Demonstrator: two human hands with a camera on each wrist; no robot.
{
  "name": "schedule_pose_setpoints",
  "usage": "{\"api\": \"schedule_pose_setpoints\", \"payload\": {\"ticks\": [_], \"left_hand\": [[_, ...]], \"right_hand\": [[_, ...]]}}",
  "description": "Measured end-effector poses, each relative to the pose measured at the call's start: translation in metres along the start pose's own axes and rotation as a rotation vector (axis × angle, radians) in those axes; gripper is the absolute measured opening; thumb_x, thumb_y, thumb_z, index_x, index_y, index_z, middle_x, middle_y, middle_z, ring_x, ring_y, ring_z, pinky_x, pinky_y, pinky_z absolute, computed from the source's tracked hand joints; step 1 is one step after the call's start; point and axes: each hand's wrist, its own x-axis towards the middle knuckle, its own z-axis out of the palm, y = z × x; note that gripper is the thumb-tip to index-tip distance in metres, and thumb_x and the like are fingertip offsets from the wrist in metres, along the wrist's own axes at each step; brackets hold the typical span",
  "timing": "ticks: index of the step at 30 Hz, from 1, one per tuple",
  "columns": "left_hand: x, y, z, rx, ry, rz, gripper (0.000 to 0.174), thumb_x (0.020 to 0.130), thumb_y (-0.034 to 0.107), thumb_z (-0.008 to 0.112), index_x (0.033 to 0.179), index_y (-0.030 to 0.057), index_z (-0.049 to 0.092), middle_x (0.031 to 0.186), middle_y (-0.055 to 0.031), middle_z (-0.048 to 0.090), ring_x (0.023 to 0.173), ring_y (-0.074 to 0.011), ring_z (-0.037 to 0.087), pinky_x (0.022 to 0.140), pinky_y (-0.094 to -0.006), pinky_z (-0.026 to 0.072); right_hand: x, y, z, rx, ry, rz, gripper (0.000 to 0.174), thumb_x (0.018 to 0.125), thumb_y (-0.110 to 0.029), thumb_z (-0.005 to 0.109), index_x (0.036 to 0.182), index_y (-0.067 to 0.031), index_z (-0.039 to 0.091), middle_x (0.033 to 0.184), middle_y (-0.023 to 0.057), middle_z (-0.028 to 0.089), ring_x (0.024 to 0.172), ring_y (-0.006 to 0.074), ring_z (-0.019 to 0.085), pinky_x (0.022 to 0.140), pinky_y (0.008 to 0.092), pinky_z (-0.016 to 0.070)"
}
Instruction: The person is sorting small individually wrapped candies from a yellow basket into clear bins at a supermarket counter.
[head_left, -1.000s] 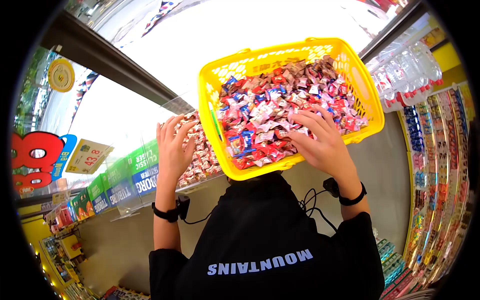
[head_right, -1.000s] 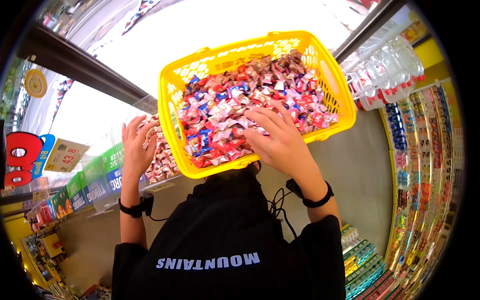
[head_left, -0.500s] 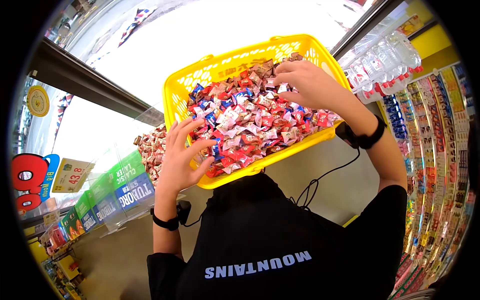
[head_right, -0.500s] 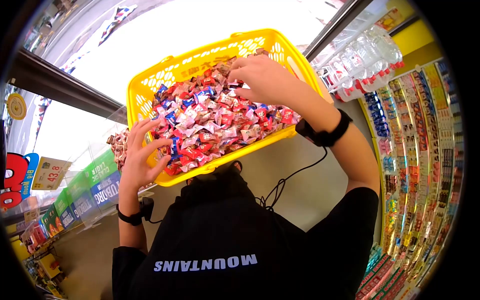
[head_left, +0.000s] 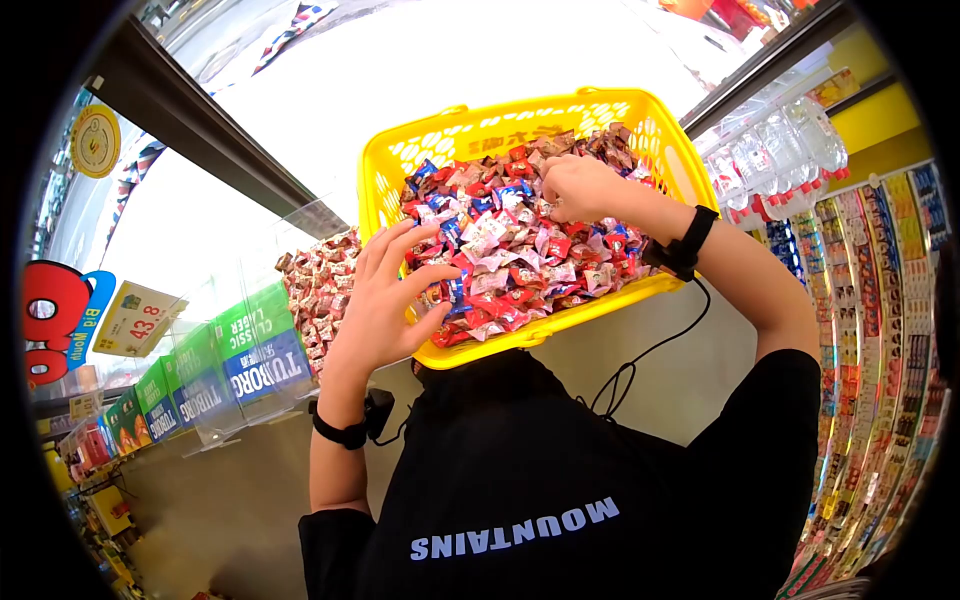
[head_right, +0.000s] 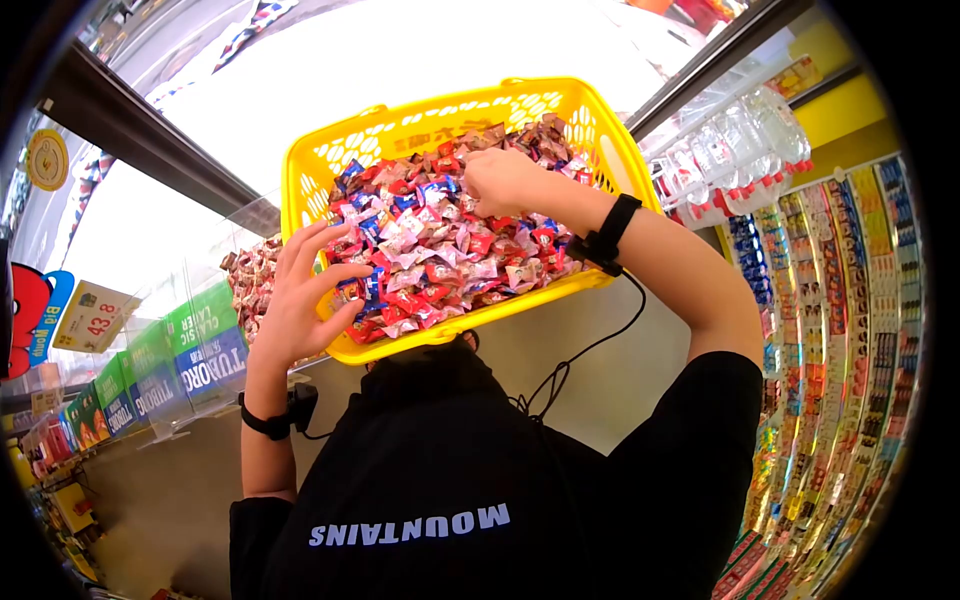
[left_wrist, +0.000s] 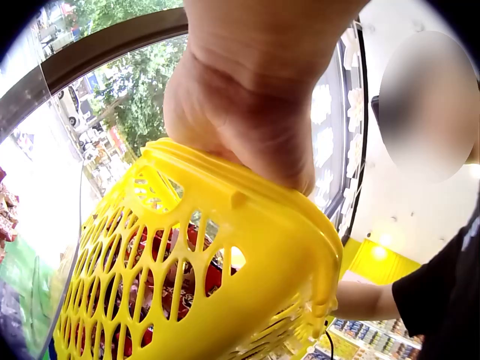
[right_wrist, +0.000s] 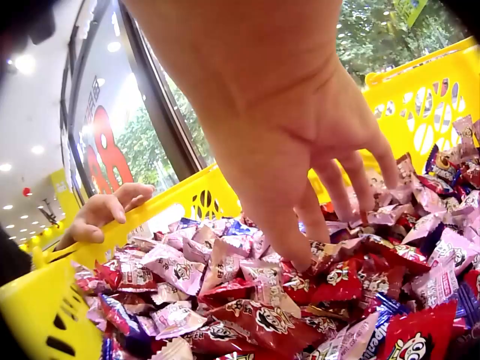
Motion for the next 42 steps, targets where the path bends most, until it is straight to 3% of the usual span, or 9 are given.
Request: {"api": "schedule_pose_setpoints", "payload": {"ticks": [1,2,5,10,15,25,31,35,42], "left_hand": [[-0.001,-0.001,0.001,-0.006,0.006,-0.001,0.034,0.083,0.02,0.082,0.117,0.0178,0.079,0.157,-0.0118,0.056,0.151,-0.0397,0.043,0.126,-0.0558,0.0323],[-0.001,-0.002,0.002,-0.012,0.013,-0.002,0.034,0.083,0.02,0.082,0.117,0.0177,0.079,0.157,-0.0117,0.056,0.151,-0.0397,0.043,0.126,-0.0558,0.0324],[-0.003,-0.003,0.002,-0.022,0.039,-0.006,0.031,0.087,0.022,0.082,0.118,0.0176,0.079,0.156,-0.0114,0.056,0.151,-0.0397,0.043,0.127,-0.0568,0.0307],[-0.016,0.009,-0.003,0.047,0.133,-0.032,0.036,0.088,0.037,0.085,0.117,0.018,0.076,0.152,-0.0096,0.057,0.149,-0.0389,0.043,0.127,-0.0668,0.0231],[-0.03,0.022,-0.023,-0.025,0.166,-0.016,0.035,0.086,0.046,0.087,0.105,0.0172,0.078,0.146,-0.0076,0.061,0.147,-0.0365,0.046,0.127,-0.069,0.0204],[-0.074,0.005,-0.045,-0.028,0.221,-0.099,0.02,0.084,0.026,0.087,0.098,0.0147,0.081,0.135,-0.0064,0.069,0.141,-0.0338,0.054,0.128,-0.0701,0.0176],[-0.098,-0.033,-0.065,0.102,0.303,-0.159,0.015,0.083,0.025,0.088,0.098,0.0209,0.085,0.134,-0.0006,0.072,0.141,-0.0307,0.055,0.13,-0.0646,0.0188],[-0.125,-0.092,-0.072,0.238,0.362,-0.39,0.013,0.082,0.028,0.09,0.09,0.0206,0.085,0.131,0.0005,0.072,0.14,-0.0311,0.054,0.128,-0.065,0.0226],[-0.119,-0.125,-0.042,0.301,0.145,-0.397,0.017,0.088,0.033,0.086,0.09,0.0169,0.086,0.135,-0.0048,0.071,0.143,-0.0329,0.053,0.128,-0.0634,0.0232]], "right_hand": [[-0.003,-0.008,-0.013,-0.01,-0.005,0.004,0.027,0.078,-0.028,0.082,0.098,-0.0087,0.081,0.118,0.0126,0.071,0.118,0.0328,0.069,0.099,0.0467,0.0581],[-0.006,-0.016,-0.027,0.025,-0.046,0.075,0.021,0.08,-0.022,0.081,0.093,-0.006,0.077,0.137,0.0124,0.068,0.126,0.0329,0.066,0.108,0.0428,0.0532],[-0.021,-0.027,-0.049,0.176,0.126,0.009,0.02,0.081,-0.021,0.079,0.092,-0.0056,0.074,0.137,0.0138,0.068,0.126,0.0335,0.065,0.107,0.0425,0.0531],[-0.065,-0.121,-0.068,0.043,0.688,-0.337,0.019,0.077,-0.018,0.08,0.089,-0.0069,0.07,0.13,0.0124,0.068,0.119,0.0345,0.064,0.107,0.0488,0.0493],[-0.083,-0.209,-0.055,-0.096,0.717,-0.378,0.021,0.079,-0.016,0.079,0.095,-0.0054,0.07,0.138,0.0123,0.064,0.133,0.0299,0.06,0.116,0.0554,0.044],[-0.044,-0.261,-0.029,0.058,0.732,-0.438,0.027,0.079,-0.013,0.081,0.103,-0.0031,0.071,0.141,0.0134,0.064,0.133,0.0312,0.061,0.117,0.0554,0.0441],[-0.03,-0.266,-0.028,0.13,0.752,-0.343,0.027,0.083,-0.015,0.084,0.105,-0.0066,0.07,0.139,0.0151,0.063,0.133,0.0347,0.06,0.117,0.0561,0.0433],[-0.03,-0.259,-0.013,0.162,0.764,-0.271,0.029,0.082,-0.014,0.085,0.106,-0.0072,0.07,0.137,0.0163,0.063,0.133,0.0365,0.059,0.117,0.0559,0.0433],[-0.027,-0.252,0.009,0.271,0.781,-0.242,0.027,0.082,-0.01,0.083,0.105,-0.0072,0.07,0.137,0.0158,0.063,0.131,0.0359,0.061,0.117,0.0541,0.0435]]}}
